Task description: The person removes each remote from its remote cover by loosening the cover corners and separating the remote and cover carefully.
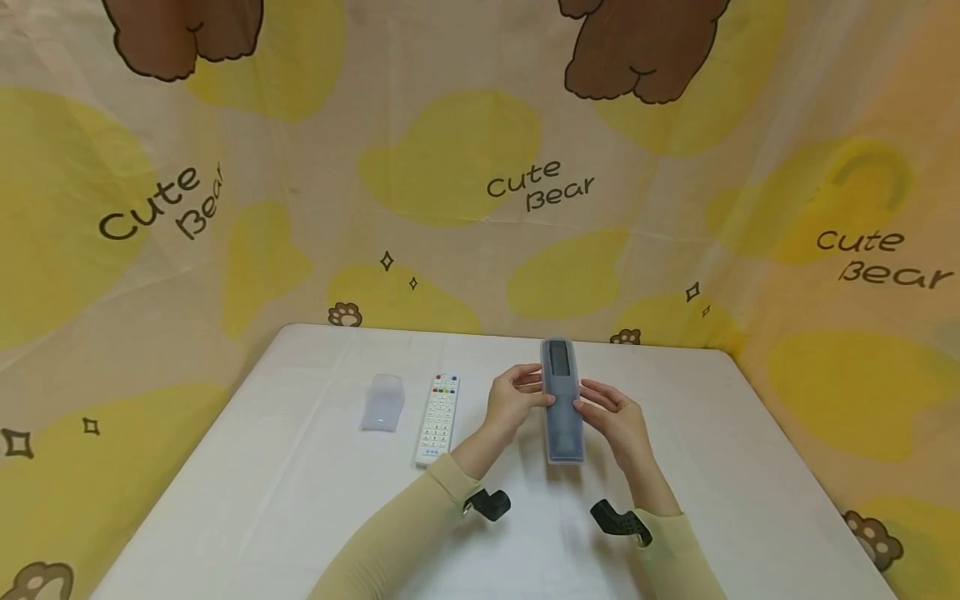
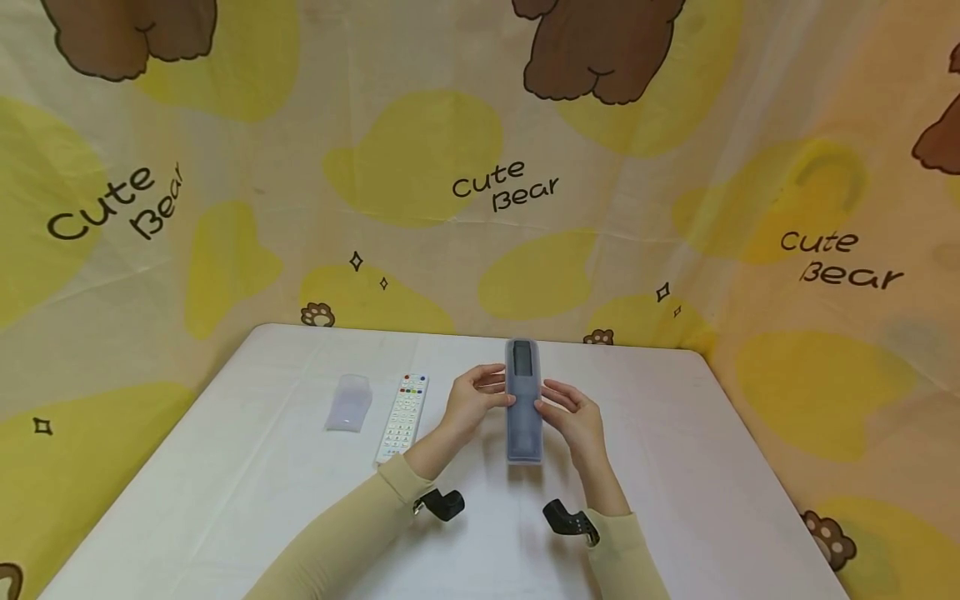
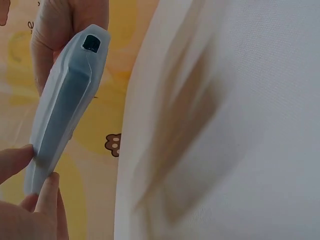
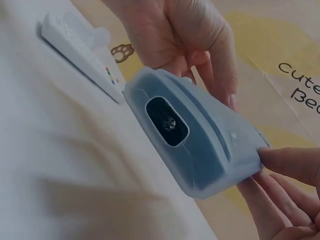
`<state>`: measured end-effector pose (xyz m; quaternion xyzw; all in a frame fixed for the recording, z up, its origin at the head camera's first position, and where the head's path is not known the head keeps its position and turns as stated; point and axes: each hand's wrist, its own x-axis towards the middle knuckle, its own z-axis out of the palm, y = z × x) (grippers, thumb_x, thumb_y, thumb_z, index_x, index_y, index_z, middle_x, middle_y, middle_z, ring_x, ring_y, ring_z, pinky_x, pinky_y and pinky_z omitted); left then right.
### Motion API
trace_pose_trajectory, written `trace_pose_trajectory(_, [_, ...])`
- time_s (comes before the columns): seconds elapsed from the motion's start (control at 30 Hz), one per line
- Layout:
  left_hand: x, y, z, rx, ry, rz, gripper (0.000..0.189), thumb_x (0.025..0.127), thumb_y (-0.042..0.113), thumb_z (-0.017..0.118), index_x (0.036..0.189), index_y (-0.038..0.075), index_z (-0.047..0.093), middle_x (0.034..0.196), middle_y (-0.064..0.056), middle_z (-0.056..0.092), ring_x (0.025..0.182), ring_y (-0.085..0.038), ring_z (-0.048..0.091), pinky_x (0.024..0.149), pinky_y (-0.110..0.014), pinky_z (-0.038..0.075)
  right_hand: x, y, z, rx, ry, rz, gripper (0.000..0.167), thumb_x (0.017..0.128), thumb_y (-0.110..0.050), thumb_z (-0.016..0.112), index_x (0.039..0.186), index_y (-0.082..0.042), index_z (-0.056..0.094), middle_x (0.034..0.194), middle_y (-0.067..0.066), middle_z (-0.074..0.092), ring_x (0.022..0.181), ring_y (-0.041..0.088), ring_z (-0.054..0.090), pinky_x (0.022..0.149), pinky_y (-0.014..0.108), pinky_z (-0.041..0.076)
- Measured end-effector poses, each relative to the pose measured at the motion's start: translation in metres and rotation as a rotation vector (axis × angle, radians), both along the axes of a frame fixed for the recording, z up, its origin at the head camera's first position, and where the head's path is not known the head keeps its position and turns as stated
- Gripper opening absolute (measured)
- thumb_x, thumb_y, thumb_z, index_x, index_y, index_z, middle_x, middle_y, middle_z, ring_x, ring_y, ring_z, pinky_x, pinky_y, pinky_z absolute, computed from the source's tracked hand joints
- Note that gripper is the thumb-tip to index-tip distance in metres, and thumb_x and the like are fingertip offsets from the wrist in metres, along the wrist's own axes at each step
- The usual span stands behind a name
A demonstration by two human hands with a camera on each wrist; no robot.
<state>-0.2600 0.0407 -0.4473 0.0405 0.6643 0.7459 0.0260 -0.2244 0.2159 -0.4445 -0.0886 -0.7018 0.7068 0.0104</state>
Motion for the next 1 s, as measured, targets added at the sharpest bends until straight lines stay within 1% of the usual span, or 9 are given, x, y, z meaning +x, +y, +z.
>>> trace_pose_trajectory(0.1, [0.000,0.000,-0.002,0.000,0.005,-0.025,0.055,0.067,-0.011,0.076,0.119,0.000,0.061,0.109,-0.021,0.067,0.100,-0.030,0.067,0.081,-0.031,0.057,0.000,0.002,-0.001,0.014,-0.013,0.001,0.051,0.082,-0.006,0.072,0.130,-0.002,0.054,0.128,0.018,0.059,0.088,0.005,0.068,0.080,0.024,0.056])
trace_pose_trajectory(0.2, [0.000,-0.001,-0.005,-0.025,0.003,-0.036,0.053,0.069,-0.009,0.077,0.119,0.000,0.062,0.107,-0.021,0.068,0.099,-0.029,0.068,0.080,-0.031,0.057,0.001,0.003,-0.003,0.049,-0.023,0.026,0.051,0.083,-0.007,0.071,0.131,0.000,0.054,0.130,0.020,0.057,0.090,0.005,0.067,0.081,0.025,0.056])
trace_pose_trajectory(0.43, [0.002,-0.002,-0.018,-0.142,-0.007,-0.031,0.049,0.068,0.000,0.081,0.114,0.002,0.067,0.104,-0.016,0.071,0.095,-0.024,0.069,0.081,-0.029,0.056,0.003,0.006,-0.010,0.123,-0.047,0.068,0.050,0.082,-0.007,0.072,0.128,0.003,0.055,0.125,0.023,0.059,0.090,0.008,0.068,0.080,0.026,0.056])
trace_pose_trajectory(0.57, [0.002,-0.002,-0.025,-0.196,-0.016,-0.025,0.048,0.066,0.001,0.081,0.113,0.002,0.068,0.102,-0.015,0.072,0.093,-0.022,0.070,0.080,-0.028,0.056,0.003,0.006,-0.018,0.128,-0.047,0.072,0.050,0.080,-0.005,0.073,0.126,0.007,0.055,0.121,0.024,0.062,0.088,0.009,0.068,0.078,0.026,0.057])
trace_pose_trajectory(0.7, [0.001,-0.002,-0.029,-0.219,-0.021,-0.024,0.048,0.065,0.000,0.082,0.112,0.002,0.068,0.101,-0.015,0.072,0.092,-0.023,0.070,0.078,-0.027,0.057,0.001,0.006,-0.025,0.120,-0.051,0.068,0.049,0.080,-0.002,0.072,0.124,0.009,0.056,0.118,0.024,0.062,0.088,0.010,0.068,0.077,0.026,0.057])
trace_pose_trajectory(0.9, [0.000,-0.001,-0.034,-0.228,-0.040,-0.025,0.050,0.064,-0.003,0.082,0.112,-0.001,0.068,0.103,-0.017,0.071,0.092,-0.024,0.070,0.077,-0.028,0.057,0.000,0.005,-0.032,0.165,-0.080,0.068,0.047,0.081,-0.005,0.073,0.124,0.006,0.057,0.121,0.024,0.061,0.096,0.016,0.067,0.079,0.026,0.056])
trace_pose_trajectory(1.0, [0.001,-0.002,-0.035,-0.229,-0.054,-0.018,0.050,0.064,-0.004,0.082,0.112,-0.001,0.067,0.102,-0.017,0.071,0.092,-0.024,0.070,0.076,-0.028,0.057,-0.001,0.004,-0.034,0.180,-0.084,0.069,0.047,0.080,-0.005,0.073,0.124,0.006,0.057,0.121,0.024,0.061,0.097,0.016,0.067,0.079,0.026,0.056])
